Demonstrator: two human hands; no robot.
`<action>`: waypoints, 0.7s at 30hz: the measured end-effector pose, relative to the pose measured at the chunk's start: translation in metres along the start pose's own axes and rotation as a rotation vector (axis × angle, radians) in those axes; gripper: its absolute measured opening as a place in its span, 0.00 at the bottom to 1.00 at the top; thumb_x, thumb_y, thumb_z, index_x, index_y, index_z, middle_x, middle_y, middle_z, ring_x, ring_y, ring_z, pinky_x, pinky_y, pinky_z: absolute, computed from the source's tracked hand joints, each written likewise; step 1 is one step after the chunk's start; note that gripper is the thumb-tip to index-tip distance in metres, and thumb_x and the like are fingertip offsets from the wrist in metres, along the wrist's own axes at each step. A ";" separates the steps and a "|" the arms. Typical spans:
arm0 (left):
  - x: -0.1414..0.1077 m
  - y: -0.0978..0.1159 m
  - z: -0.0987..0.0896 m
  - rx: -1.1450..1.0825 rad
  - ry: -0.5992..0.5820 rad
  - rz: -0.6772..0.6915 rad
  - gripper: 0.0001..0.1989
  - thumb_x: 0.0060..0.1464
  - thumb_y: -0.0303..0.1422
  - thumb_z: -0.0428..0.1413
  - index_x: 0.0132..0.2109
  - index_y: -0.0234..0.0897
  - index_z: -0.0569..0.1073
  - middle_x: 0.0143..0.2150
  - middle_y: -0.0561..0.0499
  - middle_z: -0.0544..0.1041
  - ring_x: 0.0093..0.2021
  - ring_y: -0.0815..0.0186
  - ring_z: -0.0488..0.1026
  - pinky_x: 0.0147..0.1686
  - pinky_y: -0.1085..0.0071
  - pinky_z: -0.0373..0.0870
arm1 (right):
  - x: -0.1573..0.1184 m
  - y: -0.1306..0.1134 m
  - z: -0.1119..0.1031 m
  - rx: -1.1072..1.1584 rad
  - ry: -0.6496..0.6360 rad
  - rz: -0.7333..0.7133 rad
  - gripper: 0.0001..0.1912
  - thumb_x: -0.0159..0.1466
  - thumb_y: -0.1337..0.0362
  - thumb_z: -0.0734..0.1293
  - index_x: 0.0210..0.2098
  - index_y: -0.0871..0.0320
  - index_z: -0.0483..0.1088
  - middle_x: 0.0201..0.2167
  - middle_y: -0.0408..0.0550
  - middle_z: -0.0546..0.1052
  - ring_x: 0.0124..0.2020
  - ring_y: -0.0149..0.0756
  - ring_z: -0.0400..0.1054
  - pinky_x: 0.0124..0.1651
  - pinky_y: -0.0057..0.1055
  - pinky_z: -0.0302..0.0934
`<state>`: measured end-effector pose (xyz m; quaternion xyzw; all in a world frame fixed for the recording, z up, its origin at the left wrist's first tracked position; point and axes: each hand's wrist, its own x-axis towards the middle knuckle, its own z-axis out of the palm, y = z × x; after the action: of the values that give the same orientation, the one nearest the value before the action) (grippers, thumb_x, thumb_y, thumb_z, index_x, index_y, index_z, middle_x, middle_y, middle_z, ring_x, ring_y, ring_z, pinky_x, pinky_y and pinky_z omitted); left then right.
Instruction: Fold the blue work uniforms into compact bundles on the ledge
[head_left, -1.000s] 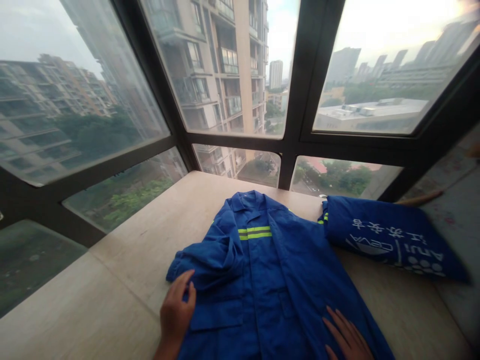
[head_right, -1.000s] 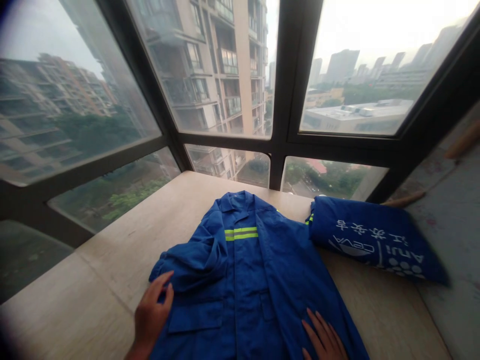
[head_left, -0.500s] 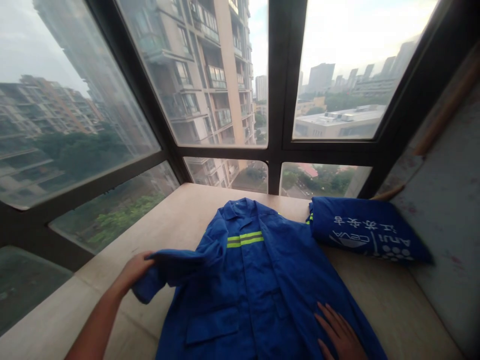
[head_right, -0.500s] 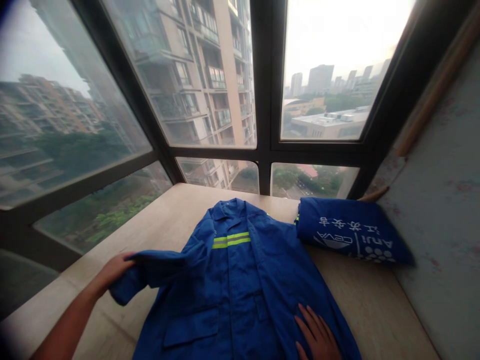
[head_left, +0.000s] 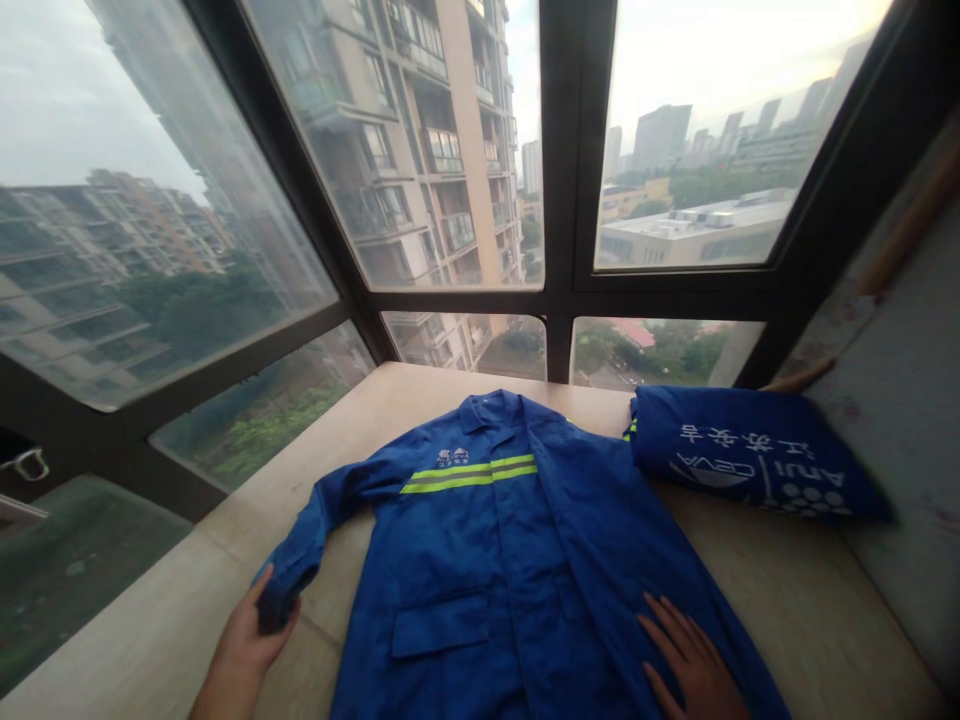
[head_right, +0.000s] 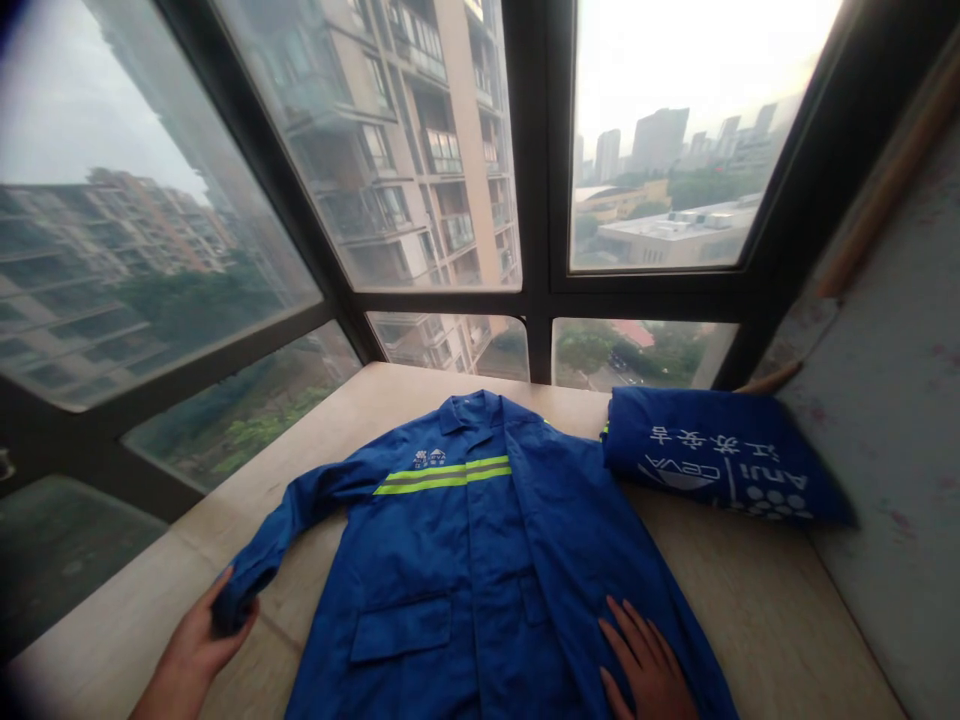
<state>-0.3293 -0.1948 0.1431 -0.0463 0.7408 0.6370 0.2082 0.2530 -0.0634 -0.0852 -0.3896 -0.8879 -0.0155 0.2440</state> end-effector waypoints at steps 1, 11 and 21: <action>-0.002 0.005 0.006 -0.068 0.008 -0.078 0.05 0.51 0.29 0.54 0.27 0.39 0.67 0.21 0.55 0.72 0.20 0.64 0.70 0.23 0.67 0.69 | 0.000 0.000 0.000 -0.007 0.002 -0.006 0.23 0.65 0.52 0.64 0.58 0.49 0.71 0.62 0.46 0.70 0.60 0.46 0.66 0.58 0.39 0.62; -0.062 0.082 0.088 -0.359 -0.275 0.101 0.06 0.57 0.33 0.55 0.43 0.41 0.72 0.34 0.56 0.80 0.37 0.66 0.77 0.36 0.69 0.75 | -0.001 0.005 0.002 0.047 -0.023 0.001 0.23 0.65 0.53 0.65 0.58 0.51 0.72 0.62 0.48 0.70 0.60 0.48 0.66 0.57 0.42 0.65; -0.249 -0.168 0.105 0.063 -0.989 -0.278 0.43 0.24 0.58 0.68 0.49 0.42 0.76 0.50 0.36 0.80 0.55 0.38 0.74 0.55 0.47 0.71 | 0.033 -0.068 -0.021 0.868 -0.215 0.593 0.32 0.68 0.41 0.52 0.54 0.55 0.74 0.48 0.53 0.80 0.50 0.47 0.75 0.50 0.41 0.70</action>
<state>-0.0207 -0.1734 0.0681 0.1687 0.5592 0.5265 0.6177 0.1957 -0.0928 -0.0413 -0.4862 -0.6846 0.4625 0.2845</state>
